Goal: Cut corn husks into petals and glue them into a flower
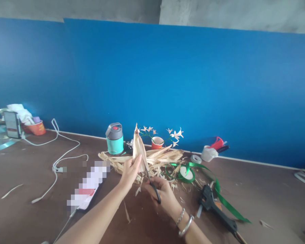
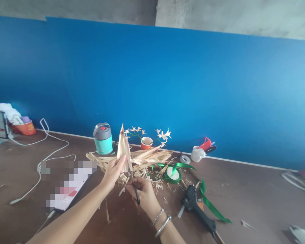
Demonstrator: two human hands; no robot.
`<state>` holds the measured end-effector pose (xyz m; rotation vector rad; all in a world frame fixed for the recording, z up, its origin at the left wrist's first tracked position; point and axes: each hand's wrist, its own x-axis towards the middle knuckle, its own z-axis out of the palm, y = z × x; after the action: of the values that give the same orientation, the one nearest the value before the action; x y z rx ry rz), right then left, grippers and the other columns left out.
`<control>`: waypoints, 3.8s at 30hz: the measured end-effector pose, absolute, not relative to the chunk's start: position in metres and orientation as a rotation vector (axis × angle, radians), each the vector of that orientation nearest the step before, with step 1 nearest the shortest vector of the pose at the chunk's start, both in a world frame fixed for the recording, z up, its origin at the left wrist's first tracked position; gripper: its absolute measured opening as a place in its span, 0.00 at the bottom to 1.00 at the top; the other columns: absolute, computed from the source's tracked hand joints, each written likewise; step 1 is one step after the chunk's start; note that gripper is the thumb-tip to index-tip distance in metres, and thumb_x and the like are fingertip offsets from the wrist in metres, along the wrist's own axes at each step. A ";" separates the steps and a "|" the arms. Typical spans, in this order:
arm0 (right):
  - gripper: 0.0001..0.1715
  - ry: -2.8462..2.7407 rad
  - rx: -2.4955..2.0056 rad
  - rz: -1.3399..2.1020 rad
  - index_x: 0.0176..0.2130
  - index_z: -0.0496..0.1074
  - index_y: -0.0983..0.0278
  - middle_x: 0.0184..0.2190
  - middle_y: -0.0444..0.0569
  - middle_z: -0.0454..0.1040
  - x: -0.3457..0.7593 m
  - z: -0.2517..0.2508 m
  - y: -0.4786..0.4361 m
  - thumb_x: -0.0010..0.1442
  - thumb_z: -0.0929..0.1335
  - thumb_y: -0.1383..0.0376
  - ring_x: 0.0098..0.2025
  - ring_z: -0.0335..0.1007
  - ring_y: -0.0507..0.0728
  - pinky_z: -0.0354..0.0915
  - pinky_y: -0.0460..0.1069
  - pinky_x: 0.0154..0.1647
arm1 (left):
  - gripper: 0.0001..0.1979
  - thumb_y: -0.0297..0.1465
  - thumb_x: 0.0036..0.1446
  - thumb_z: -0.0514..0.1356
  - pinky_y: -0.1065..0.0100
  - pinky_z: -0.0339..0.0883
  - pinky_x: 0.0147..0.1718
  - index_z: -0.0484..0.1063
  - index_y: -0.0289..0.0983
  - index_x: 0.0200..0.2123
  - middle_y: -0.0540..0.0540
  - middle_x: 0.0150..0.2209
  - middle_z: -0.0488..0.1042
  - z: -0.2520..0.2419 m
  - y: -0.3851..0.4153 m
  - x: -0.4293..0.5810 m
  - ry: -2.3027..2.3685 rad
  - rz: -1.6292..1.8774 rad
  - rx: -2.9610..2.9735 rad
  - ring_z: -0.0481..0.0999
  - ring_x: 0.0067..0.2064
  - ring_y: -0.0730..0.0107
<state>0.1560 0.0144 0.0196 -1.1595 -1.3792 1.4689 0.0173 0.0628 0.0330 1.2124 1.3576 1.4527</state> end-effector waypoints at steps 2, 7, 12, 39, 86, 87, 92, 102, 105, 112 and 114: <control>0.20 -1.376 -1.149 1.476 0.27 0.68 0.66 0.11 0.35 0.59 0.156 0.021 0.014 0.44 0.72 0.53 0.11 0.49 0.44 0.47 0.40 0.09 | 0.25 0.49 0.49 0.56 0.74 0.48 0.15 0.55 0.38 0.13 0.57 0.11 0.51 0.033 0.063 0.017 1.358 1.450 1.225 0.55 0.15 0.79; 0.20 -1.370 -1.164 1.482 0.27 0.69 0.67 0.11 0.35 0.58 0.156 0.026 0.014 0.43 0.73 0.54 0.11 0.48 0.44 0.47 0.40 0.09 | 0.26 0.49 0.49 0.56 0.74 0.48 0.15 0.53 0.38 0.12 0.56 0.11 0.50 0.033 0.064 0.015 1.385 1.431 1.254 0.54 0.15 0.79; 0.20 -1.367 -1.171 1.489 0.26 0.69 0.67 0.11 0.35 0.59 0.157 0.023 0.015 0.43 0.73 0.54 0.11 0.48 0.43 0.46 0.40 0.09 | 0.25 0.48 0.48 0.57 0.74 0.47 0.15 0.53 0.38 0.13 0.56 0.12 0.51 0.031 0.065 0.014 1.373 1.427 1.228 0.54 0.16 0.79; 0.22 -1.409 -1.168 1.608 0.30 0.68 0.66 0.11 0.35 0.62 0.159 0.018 0.013 0.43 0.73 0.52 0.10 0.52 0.45 0.51 0.39 0.08 | 0.19 0.47 0.47 0.59 0.76 0.52 0.15 0.67 0.35 0.27 0.55 0.17 0.61 0.036 0.061 0.018 1.305 1.545 1.060 0.59 0.18 0.77; 0.17 -1.428 -1.158 1.541 0.30 0.71 0.67 0.11 0.36 0.60 0.159 0.013 0.015 0.45 0.73 0.57 0.11 0.50 0.44 0.46 0.40 0.09 | 0.16 0.43 0.48 0.60 0.76 0.50 0.14 0.70 0.35 0.31 0.56 0.16 0.63 0.028 0.063 0.022 1.163 1.577 0.889 0.60 0.16 0.78; 0.17 -1.429 -1.153 1.537 0.30 0.71 0.67 0.11 0.36 0.60 0.159 0.013 0.014 0.45 0.73 0.57 0.11 0.50 0.44 0.45 0.40 0.09 | 0.16 0.43 0.48 0.60 0.76 0.49 0.14 0.70 0.35 0.31 0.56 0.16 0.62 0.027 0.063 0.022 1.159 1.583 0.879 0.60 0.16 0.78; 0.16 -1.411 -1.145 1.545 0.30 0.71 0.67 0.11 0.36 0.60 0.159 0.013 0.015 0.45 0.73 0.58 0.11 0.49 0.44 0.45 0.40 0.09 | 0.13 0.39 0.45 0.63 0.76 0.52 0.16 0.72 0.34 0.28 0.56 0.15 0.64 0.033 0.062 0.021 1.093 1.645 0.813 0.61 0.17 0.78; 0.15 -1.423 -1.153 1.533 0.29 0.70 0.66 0.11 0.36 0.61 0.160 0.009 0.017 0.45 0.73 0.58 0.10 0.50 0.44 0.45 0.40 0.08 | 0.14 0.34 0.36 0.67 0.72 0.62 0.23 0.73 0.33 0.28 0.52 0.19 0.72 0.047 0.062 0.017 0.991 1.647 0.626 0.70 0.22 0.72; 0.16 -1.419 -1.153 1.539 0.29 0.70 0.67 0.12 0.36 0.62 0.160 0.008 0.016 0.45 0.73 0.58 0.10 0.51 0.44 0.46 0.40 0.09 | 0.13 0.34 0.35 0.67 0.72 0.61 0.21 0.73 0.33 0.26 0.52 0.18 0.71 0.048 0.062 0.019 0.989 1.635 0.618 0.69 0.20 0.72; 0.16 -1.398 -1.129 1.527 0.29 0.69 0.66 0.13 0.36 0.62 0.160 0.012 0.016 0.45 0.73 0.57 0.11 0.50 0.43 0.46 0.40 0.10 | 0.14 0.34 0.35 0.67 0.71 0.61 0.22 0.72 0.33 0.27 0.52 0.19 0.72 0.048 0.061 0.020 0.977 1.640 0.602 0.70 0.21 0.71; 0.16 -1.408 -1.133 1.510 0.29 0.69 0.66 0.13 0.36 0.61 0.160 0.012 0.017 0.45 0.73 0.57 0.12 0.50 0.43 0.46 0.40 0.10 | 0.14 0.34 0.35 0.67 0.72 0.61 0.22 0.72 0.33 0.27 0.52 0.19 0.72 0.048 0.061 0.020 0.980 1.647 0.604 0.71 0.21 0.71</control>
<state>0.1599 0.0174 0.0118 -1.1330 -1.4076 1.5101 0.0204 0.0606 0.0476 0.6037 0.9796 1.6473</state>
